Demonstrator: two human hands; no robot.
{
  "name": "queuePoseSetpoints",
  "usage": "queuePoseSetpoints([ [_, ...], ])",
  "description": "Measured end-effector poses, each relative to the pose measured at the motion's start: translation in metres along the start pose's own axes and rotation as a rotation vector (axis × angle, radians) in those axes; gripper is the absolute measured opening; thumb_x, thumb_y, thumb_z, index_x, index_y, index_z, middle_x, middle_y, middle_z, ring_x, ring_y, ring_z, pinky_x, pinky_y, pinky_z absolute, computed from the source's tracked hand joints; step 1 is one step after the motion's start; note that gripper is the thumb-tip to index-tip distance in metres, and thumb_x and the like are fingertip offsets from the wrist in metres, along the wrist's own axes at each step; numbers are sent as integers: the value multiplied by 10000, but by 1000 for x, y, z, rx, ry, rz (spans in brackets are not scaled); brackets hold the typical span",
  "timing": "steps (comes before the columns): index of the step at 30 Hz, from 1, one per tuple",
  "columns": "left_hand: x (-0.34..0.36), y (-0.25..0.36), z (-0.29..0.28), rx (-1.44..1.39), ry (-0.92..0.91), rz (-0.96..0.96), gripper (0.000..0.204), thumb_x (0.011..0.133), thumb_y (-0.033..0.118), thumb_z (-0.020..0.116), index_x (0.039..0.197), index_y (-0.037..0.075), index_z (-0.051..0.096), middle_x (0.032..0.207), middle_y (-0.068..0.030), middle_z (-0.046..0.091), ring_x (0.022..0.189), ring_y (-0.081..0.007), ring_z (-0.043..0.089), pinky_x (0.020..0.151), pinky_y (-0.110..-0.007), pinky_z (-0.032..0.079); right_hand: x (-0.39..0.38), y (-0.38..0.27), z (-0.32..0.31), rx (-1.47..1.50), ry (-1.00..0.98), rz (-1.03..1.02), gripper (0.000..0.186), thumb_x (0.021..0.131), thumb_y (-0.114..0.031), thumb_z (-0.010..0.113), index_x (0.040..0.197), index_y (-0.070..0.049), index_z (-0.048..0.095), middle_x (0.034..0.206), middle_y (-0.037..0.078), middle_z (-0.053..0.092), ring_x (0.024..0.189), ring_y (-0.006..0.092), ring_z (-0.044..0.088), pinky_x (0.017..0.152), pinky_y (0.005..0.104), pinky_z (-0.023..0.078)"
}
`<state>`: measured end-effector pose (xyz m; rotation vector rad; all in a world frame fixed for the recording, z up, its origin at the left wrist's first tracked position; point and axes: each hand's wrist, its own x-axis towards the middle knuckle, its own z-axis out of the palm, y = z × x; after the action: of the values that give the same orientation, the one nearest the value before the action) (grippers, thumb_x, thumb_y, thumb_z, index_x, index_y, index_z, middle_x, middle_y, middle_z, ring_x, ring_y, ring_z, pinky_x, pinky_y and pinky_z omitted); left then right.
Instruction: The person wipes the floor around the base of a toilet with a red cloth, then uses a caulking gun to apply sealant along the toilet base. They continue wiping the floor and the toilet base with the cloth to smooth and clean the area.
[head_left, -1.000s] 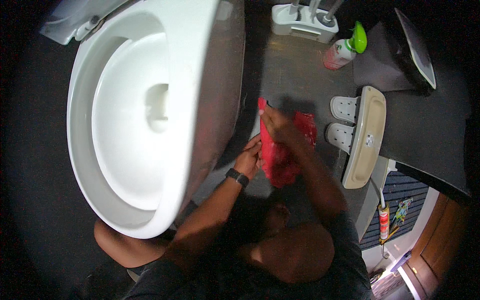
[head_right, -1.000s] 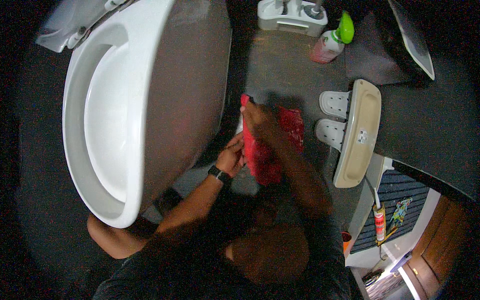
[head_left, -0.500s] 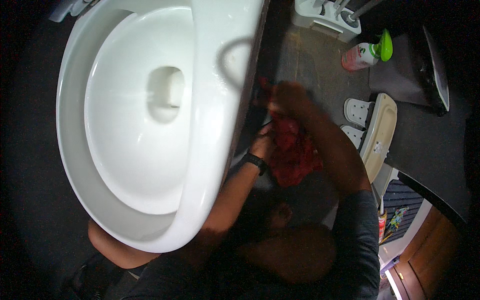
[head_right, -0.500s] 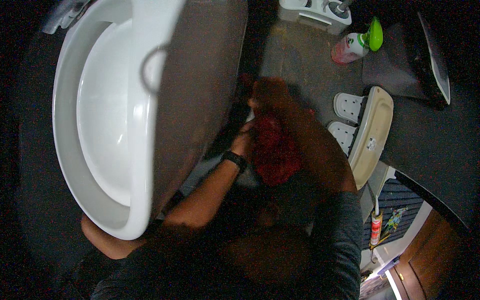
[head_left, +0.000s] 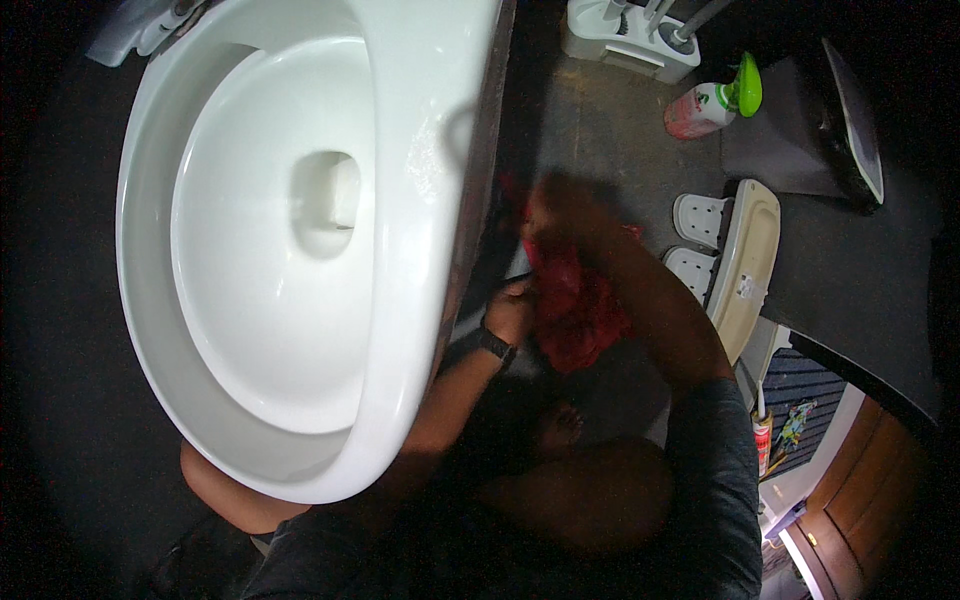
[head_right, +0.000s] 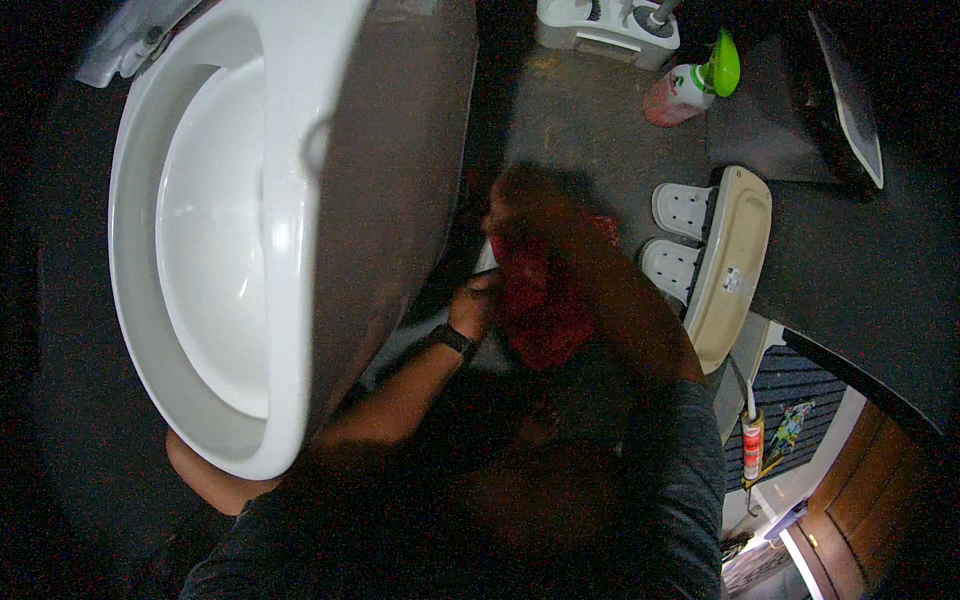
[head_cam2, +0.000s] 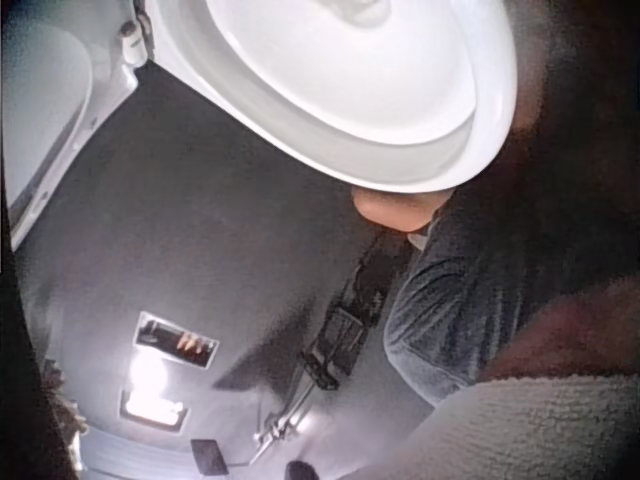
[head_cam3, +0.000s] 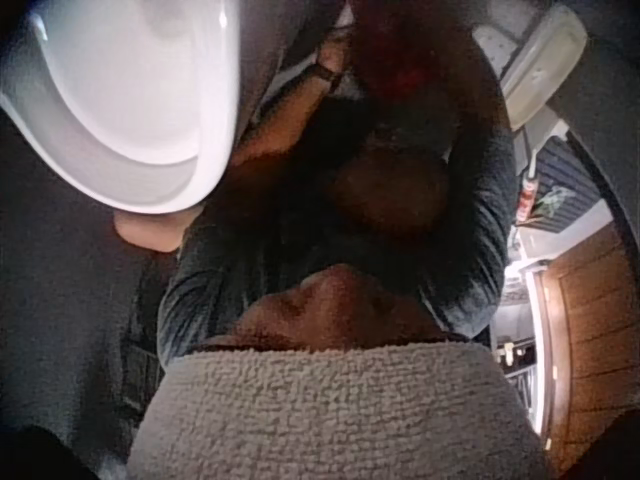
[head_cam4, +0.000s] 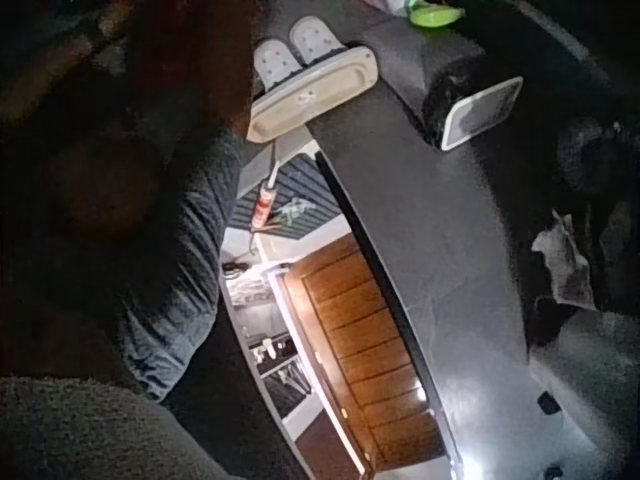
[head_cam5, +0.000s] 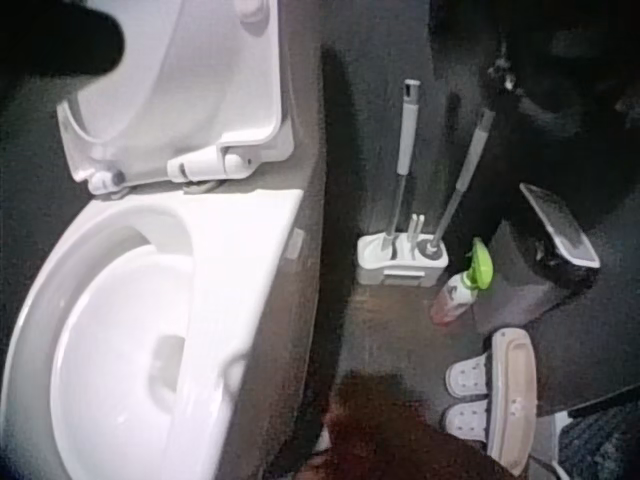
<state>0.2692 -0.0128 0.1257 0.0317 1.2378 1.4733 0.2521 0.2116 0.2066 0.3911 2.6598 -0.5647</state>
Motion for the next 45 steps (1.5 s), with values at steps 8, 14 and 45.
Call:
queuePoseSetpoints([
  [8,1,-47,-23,250,97,46,327,928,44,510,1202,-47,663,1105,-133,705,906,-227,677,789,-336,563,-7,-7,20,-53,-15,37,454,851,-423,665,1072,-31,722,1054,260,705,999,402,689,911,500,540],
  [14,-1,-77,-56,189,-134,156,304,970,263,567,1093,12,686,970,-90,715,828,-248,677,696,-333,564,-14,-8,35,-6,-14,-77,474,894,-489,610,1177,-124,712,1122,251,689,1036,432,667,917,511,531],
  [45,-37,31,13,400,173,-175,335,959,57,519,1253,45,677,1092,-77,714,761,-192,661,663,-316,527,42,11,80,1394,190,160,364,1016,-292,494,1137,3,670,986,149,712,865,246,660,807,405,522],
])
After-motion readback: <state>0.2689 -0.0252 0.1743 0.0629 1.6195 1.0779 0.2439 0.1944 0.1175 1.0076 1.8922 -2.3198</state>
